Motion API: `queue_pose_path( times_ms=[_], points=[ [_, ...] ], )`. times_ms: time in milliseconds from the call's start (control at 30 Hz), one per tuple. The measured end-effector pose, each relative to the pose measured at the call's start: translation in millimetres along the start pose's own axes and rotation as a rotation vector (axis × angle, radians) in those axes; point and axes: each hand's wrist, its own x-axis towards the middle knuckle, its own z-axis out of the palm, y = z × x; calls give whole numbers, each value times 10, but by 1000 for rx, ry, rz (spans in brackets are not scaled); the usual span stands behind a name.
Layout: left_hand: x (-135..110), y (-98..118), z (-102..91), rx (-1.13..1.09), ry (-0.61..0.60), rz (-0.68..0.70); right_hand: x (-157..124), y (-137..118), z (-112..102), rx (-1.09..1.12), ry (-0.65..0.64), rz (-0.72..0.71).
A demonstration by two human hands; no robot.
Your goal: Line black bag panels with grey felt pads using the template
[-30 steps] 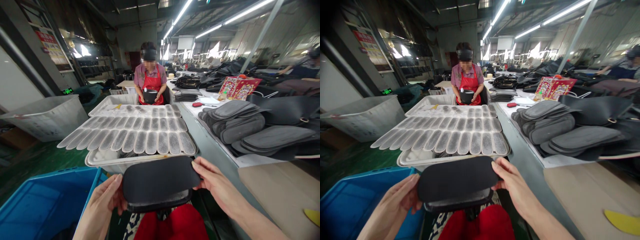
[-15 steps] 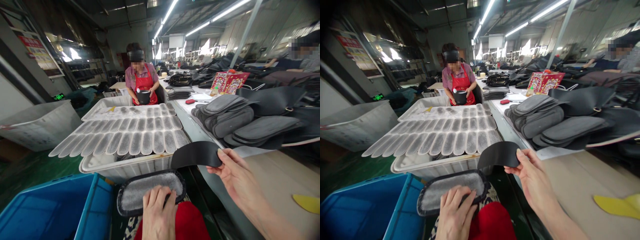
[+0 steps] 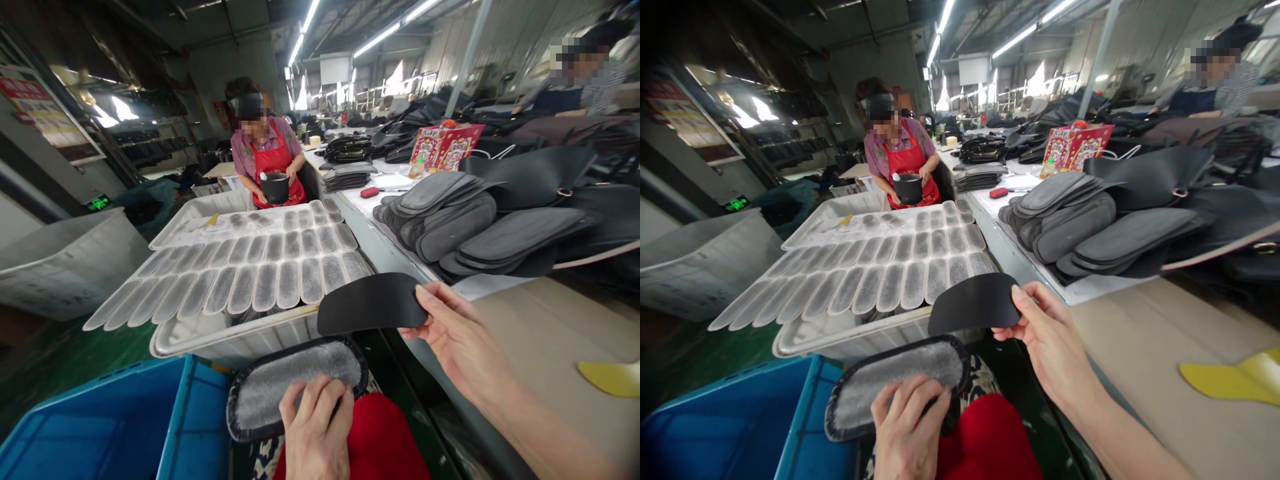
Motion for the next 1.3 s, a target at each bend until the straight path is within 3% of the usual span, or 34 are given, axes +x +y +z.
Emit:
queue_pose_path(
  times_ms=[133, 400, 567, 833, 1133, 1300],
  points=[
    [-5, 16, 38, -37, -9, -66, 5, -25, 10, 25, -9, 3],
    [-8, 96, 90, 19, 126, -166, -14, -52, -27, 86, -24, -7],
    [7, 123, 114, -15, 169, -165, 10, -49, -25, 53, -33, -22],
    [76, 152, 98, -42, 72, -183, 22, -96, -30, 77, -39, -49],
    [-140, 102, 193, 32, 192, -158, -28, -177, -89, 101, -61, -41],
    [-182, 58, 225, 127, 198, -124, -17, -167, -62, 134, -68, -38]
  ],
)
